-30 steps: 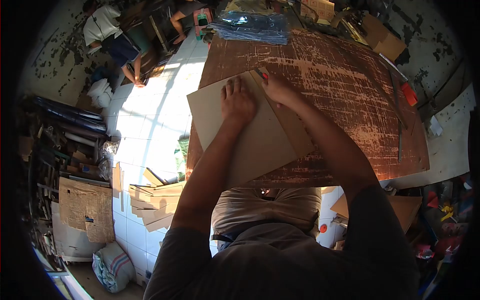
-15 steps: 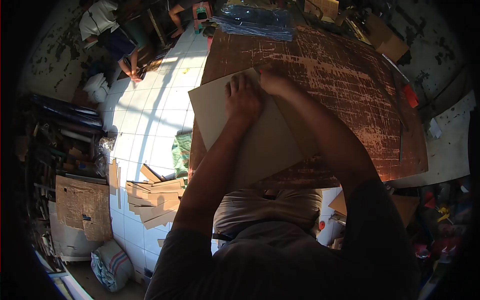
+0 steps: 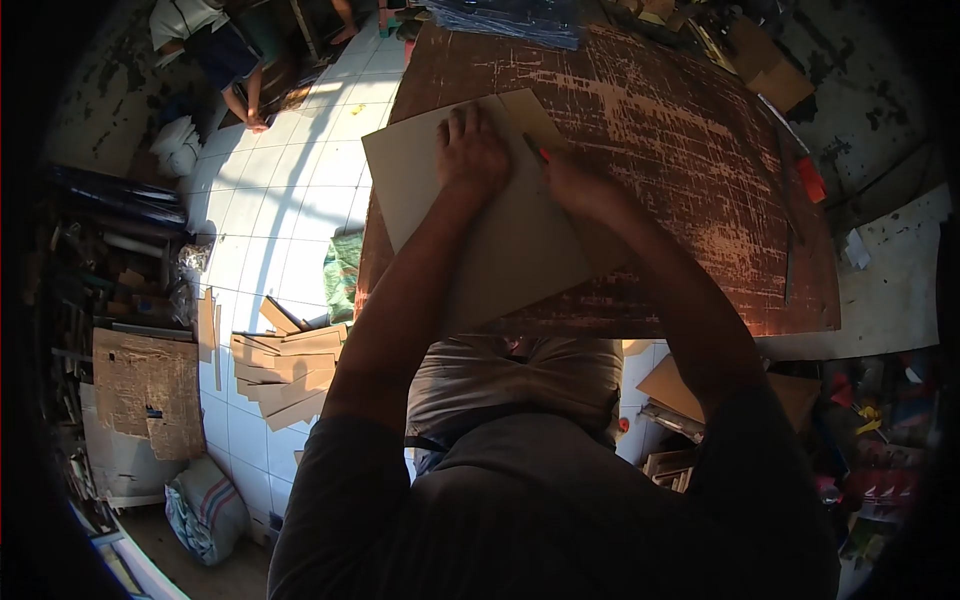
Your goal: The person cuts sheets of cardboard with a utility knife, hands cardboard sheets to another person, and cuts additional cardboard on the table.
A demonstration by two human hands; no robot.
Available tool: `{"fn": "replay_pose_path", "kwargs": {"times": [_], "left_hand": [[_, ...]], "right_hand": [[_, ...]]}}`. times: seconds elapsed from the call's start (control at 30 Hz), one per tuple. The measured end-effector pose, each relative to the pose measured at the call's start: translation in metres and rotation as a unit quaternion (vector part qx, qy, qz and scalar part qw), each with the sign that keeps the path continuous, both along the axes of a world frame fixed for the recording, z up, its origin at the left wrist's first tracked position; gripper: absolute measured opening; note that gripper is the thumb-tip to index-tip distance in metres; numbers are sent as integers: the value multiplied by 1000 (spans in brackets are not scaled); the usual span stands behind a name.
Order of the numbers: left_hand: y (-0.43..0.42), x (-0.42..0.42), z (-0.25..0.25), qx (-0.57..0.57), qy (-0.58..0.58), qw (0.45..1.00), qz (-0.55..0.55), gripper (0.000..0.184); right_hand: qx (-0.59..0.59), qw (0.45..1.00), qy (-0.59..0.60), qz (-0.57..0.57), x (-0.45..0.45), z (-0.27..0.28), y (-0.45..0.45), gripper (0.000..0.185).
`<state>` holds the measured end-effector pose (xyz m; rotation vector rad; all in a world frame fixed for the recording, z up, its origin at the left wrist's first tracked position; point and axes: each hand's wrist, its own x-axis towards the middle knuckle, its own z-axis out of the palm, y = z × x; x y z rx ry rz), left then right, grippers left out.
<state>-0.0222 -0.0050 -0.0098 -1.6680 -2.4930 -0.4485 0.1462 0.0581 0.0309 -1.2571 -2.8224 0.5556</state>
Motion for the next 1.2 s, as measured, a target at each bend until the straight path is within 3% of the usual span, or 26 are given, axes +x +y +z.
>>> {"fn": "replay_pose_path", "kwargs": {"times": [0.23,0.3,0.37,0.5,0.57,0.63,0.7,0.73,0.83,0.9,1.13,1.2], "left_hand": [[3,-1,-4,12,23,1000,8,60],[3,-1,-5,9,21,1000,5,61],[4,-1,-3,7,19,1000,4,61],[1,0,4,-2,-1,1000,3,62],[0,2,8,-10,-6,1000,-4,62],[-1,2,8,-12,-3,1000,1,63],[-1,3,8,-9,-3,1000,2,63],[-1,2,8,-9,-5,1000,4,63],[0,2,7,-12,4,1000,6,65],[-1,2,6,-8,8,1000,7,64],[-3,2,7,-7,1,1000,2,63],[-1,-1,1,-12,19,1000,4,63]], "right_hand": [[-14,999,29,0,93,10,-92,31],[-33,998,-35,-38,115,36,-132,23],[-32,998,35,-39,154,23,-160,24],[-48,996,11,-75,189,33,-200,28],[-142,979,-55,-138,189,62,-211,29],[-117,984,-28,-132,192,65,-207,30],[-79,979,121,-145,184,75,-195,33],[-42,981,119,-150,179,72,-183,36],[-83,970,175,-150,145,79,-139,39],[-44,963,253,-80,119,60,-98,40],[4,977,203,-69,-9,36,0,39],[-100,975,158,-120,-33,50,10,40]]}}
